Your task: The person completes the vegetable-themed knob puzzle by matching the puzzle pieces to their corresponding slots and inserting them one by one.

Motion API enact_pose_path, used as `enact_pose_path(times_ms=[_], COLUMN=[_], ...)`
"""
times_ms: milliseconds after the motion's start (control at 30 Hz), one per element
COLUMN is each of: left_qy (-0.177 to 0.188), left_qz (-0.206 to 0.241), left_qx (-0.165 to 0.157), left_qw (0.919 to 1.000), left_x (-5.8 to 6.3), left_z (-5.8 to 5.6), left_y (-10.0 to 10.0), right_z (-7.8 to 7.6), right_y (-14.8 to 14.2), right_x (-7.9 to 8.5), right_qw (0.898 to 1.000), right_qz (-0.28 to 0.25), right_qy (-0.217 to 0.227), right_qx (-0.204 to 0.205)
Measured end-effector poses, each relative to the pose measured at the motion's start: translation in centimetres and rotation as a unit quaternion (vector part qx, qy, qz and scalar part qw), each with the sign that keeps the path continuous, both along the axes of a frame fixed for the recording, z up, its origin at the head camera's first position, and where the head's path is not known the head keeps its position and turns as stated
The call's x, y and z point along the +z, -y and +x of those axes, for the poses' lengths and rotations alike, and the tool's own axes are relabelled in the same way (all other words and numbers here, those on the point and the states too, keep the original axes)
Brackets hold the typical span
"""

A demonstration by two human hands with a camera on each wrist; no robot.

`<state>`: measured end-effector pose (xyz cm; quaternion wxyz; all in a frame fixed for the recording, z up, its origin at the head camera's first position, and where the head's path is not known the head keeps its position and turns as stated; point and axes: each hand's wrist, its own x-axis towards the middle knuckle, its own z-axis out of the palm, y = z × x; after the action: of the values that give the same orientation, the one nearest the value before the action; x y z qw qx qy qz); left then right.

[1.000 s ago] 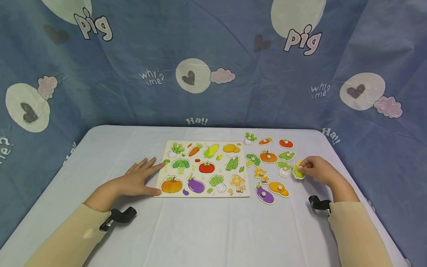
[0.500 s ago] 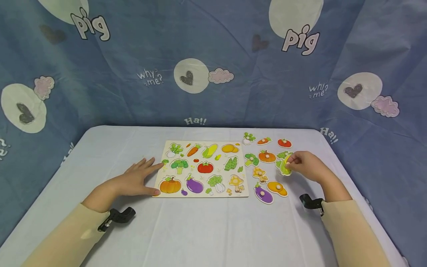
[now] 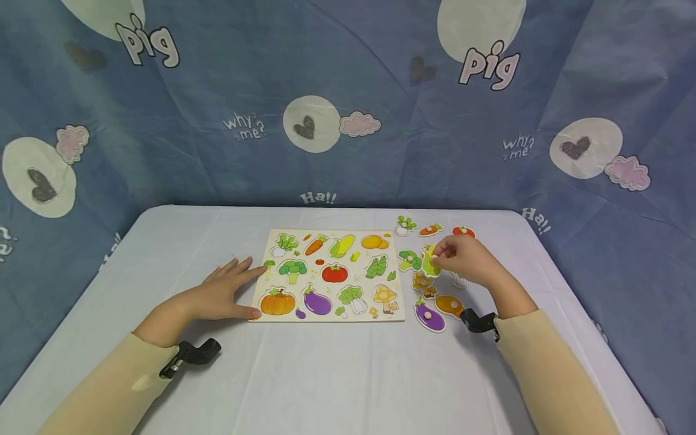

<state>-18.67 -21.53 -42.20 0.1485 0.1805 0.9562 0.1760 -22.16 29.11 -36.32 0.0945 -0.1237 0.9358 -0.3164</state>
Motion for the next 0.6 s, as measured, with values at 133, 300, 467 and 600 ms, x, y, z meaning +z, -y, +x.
enact_pose_path(times_ms=[133,300,467,600], left_qy=[0.002,0.004,0.003,0.002], left_qz=[0.0,0.005,0.006,0.006], left_qx=[0.001,0.004,0.005,0.005], left_qw=[1.0,1.0,1.0,1.0], left_x=[-0.1,-0.2,-0.2,-0.2], left_z=[-0.1,-0.1,-0.1,-0.1], left_y=[0.0,0.0,0.1,0.0], right_z=[-0.4,-0.9,-1.5,-1.9], right_y=[1.4,3.4,5.0,6.2], right_x=[-0.4,-0.9,-1.3,-1.8], right_qw=[1.0,0.999,0.999,0.998], right_qz=[-0.011,-0.022,-0.037,-0.062], right_qy=[-0.009,-0.018,-0.025,-0.014], right_qx=[0.008,0.019,0.022,0.011])
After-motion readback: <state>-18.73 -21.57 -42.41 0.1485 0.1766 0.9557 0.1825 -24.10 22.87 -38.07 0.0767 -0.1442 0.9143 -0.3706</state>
